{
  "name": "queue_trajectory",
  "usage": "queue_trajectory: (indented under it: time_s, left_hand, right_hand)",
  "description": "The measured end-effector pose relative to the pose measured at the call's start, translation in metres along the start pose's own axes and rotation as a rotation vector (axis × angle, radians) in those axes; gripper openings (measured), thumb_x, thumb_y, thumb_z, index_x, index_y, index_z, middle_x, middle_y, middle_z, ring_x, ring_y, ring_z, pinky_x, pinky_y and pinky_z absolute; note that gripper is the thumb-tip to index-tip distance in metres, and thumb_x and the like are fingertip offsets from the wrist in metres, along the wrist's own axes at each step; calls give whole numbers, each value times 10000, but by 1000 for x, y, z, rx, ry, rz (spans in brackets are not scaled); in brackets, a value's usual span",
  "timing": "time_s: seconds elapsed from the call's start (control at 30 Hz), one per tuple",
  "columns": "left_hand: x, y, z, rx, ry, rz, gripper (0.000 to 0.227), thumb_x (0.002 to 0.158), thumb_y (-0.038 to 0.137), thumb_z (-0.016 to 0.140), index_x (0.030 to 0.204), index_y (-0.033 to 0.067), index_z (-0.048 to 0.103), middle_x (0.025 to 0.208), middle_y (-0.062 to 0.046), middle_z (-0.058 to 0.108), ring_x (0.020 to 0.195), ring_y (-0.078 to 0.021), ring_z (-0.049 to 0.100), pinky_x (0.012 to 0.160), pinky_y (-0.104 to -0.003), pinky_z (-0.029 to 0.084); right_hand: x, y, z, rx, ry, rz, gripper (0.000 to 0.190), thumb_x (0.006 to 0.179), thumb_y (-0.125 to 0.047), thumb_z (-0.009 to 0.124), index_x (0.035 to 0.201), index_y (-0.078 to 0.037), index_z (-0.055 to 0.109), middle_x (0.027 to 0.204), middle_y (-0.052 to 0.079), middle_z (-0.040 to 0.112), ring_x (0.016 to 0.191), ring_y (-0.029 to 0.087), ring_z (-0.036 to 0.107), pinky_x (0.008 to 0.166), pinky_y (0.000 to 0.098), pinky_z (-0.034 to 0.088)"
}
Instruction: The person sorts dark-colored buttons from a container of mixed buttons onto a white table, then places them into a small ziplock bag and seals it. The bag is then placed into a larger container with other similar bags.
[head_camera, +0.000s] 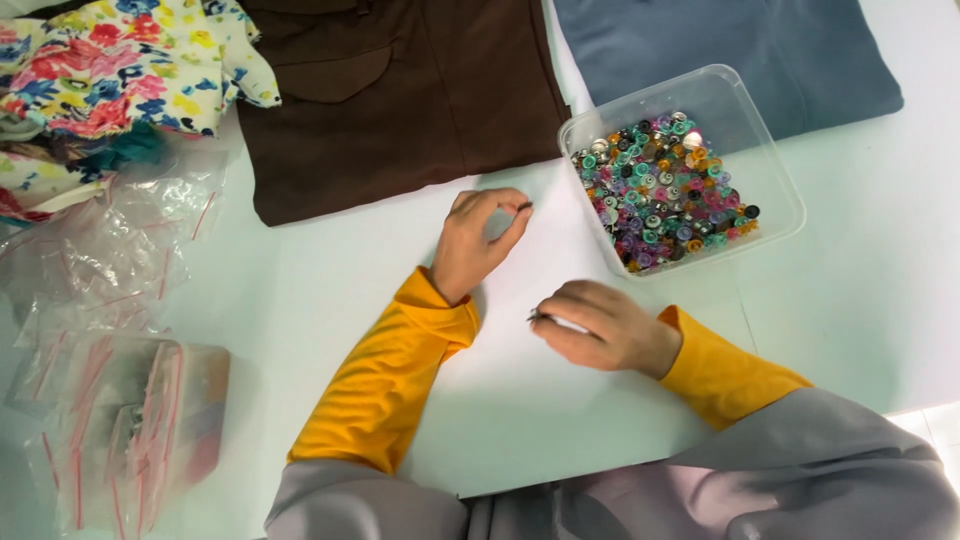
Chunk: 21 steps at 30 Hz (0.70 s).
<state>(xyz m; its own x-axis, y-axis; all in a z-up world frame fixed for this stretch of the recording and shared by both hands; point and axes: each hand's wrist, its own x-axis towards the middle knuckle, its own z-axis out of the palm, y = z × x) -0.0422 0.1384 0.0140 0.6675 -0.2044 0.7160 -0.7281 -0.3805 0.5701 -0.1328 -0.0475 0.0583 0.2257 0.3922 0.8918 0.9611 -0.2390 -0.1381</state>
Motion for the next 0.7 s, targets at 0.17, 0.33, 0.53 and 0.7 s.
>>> queue_trajectory:
  time_s: [0.17,0.33,0.53,0.7]
  left_hand:
    - [-30,-19,-65,84,-237,-202,111,897,51,804,980,93,745,865,-34,761,854,-228,735,912,-383,511]
    - [-38,-22,-91,92,-238,-359,62,928,96,790,965,134,759,891,-13,754,878,-216,717,916,-369,484]
    - [-41,-24,-90,64,-266,-435,37,935,98,767,959,125,772,777,-19,745,736,-197,705,849,-333,477]
    - [-45,-30,-87,77,-280,-429,43,948,102,742,951,106,785,712,-31,730,661,-210,693,812,-339,486]
  right_hand:
    - [-22,1,47,213,-202,335,163,944,59,575,1046,-17,677,939,144,662,748,312,658,666,384,586]
    - [-18,27,62,197,-203,661,182,926,46,642,1069,-57,687,877,80,683,755,240,670,673,316,578]
    - [-7,44,89,27,-217,648,120,931,-21,695,1033,-83,681,825,22,674,757,189,687,670,259,597]
    - [0,53,98,-184,-304,549,70,971,-118,664,1039,-129,675,818,-32,643,770,133,667,639,253,598]
